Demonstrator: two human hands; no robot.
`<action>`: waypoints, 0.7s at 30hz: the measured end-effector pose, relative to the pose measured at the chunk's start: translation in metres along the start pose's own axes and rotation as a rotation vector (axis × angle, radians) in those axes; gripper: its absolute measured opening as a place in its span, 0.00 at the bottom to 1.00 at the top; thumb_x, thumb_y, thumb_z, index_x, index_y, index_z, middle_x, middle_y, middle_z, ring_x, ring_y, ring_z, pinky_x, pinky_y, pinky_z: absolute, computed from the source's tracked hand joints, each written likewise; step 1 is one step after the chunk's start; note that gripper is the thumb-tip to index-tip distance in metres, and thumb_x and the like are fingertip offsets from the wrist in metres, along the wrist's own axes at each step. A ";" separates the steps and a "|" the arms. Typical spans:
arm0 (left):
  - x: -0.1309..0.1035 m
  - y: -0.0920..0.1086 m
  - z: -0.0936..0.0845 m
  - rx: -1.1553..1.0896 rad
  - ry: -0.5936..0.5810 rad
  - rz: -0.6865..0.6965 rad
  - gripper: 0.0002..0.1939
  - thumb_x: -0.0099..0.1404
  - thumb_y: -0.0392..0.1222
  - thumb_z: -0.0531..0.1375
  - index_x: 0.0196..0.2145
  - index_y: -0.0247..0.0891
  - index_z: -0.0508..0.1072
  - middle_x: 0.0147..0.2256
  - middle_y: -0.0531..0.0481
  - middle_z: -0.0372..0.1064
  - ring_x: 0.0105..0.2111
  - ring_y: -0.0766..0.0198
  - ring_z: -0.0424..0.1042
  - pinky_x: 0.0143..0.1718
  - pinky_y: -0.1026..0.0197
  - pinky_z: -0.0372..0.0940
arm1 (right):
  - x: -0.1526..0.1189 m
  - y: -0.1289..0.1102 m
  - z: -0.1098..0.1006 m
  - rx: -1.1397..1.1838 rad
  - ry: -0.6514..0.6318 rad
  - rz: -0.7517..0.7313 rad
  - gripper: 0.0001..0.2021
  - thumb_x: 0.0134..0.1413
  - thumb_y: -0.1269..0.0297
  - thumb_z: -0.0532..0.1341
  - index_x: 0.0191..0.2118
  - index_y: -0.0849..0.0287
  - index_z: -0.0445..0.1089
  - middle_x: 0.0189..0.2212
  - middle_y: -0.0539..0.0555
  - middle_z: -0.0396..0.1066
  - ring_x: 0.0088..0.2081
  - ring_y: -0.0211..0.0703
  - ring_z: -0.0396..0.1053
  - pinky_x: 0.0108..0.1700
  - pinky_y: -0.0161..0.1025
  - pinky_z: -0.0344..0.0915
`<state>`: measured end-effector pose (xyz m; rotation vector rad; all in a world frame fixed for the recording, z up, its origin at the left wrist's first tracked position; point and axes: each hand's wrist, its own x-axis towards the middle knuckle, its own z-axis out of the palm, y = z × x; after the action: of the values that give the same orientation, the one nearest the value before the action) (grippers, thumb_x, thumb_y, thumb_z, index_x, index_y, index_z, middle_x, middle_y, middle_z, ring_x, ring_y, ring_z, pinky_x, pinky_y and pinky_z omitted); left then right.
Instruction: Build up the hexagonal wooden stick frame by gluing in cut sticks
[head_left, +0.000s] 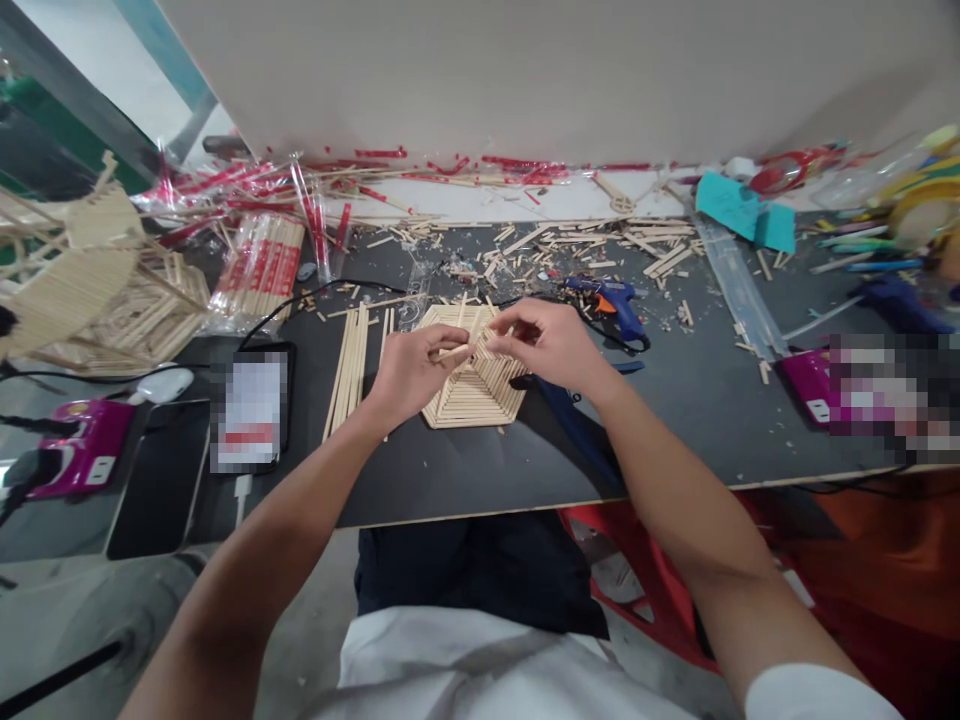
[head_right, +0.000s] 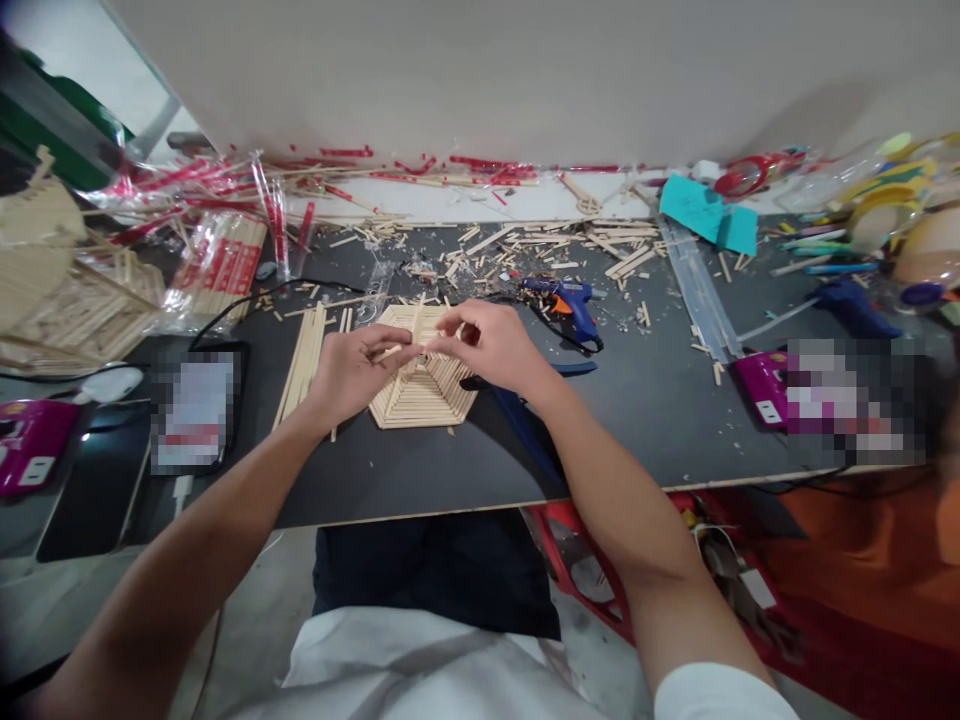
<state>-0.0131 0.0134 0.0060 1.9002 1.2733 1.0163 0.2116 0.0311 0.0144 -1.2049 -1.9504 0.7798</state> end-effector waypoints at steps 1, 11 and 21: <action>0.002 0.000 -0.002 -0.018 0.028 -0.044 0.09 0.63 0.45 0.68 0.37 0.37 0.82 0.35 0.46 0.82 0.37 0.58 0.82 0.36 0.62 0.74 | 0.001 0.004 -0.001 -0.073 0.024 0.025 0.19 0.56 0.45 0.68 0.37 0.59 0.77 0.32 0.55 0.77 0.29 0.39 0.68 0.34 0.40 0.64; 0.013 -0.015 -0.005 -0.274 0.107 -0.307 0.15 0.50 0.45 0.75 0.33 0.36 0.80 0.32 0.43 0.81 0.29 0.60 0.78 0.29 0.60 0.73 | 0.012 0.022 0.014 -0.411 -0.014 0.271 0.09 0.57 0.63 0.66 0.27 0.55 0.69 0.25 0.55 0.73 0.28 0.45 0.66 0.33 0.43 0.60; 0.012 -0.012 -0.004 -0.283 0.123 -0.245 0.12 0.56 0.47 0.71 0.33 0.36 0.79 0.32 0.46 0.80 0.31 0.62 0.76 0.33 0.60 0.71 | 0.007 0.011 0.013 -0.161 0.077 0.086 0.10 0.64 0.57 0.60 0.33 0.55 0.64 0.28 0.53 0.70 0.29 0.41 0.64 0.36 0.42 0.60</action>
<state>-0.0193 0.0292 0.0010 1.4502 1.3154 1.1286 0.2043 0.0406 0.0003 -1.4015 -1.9387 0.6193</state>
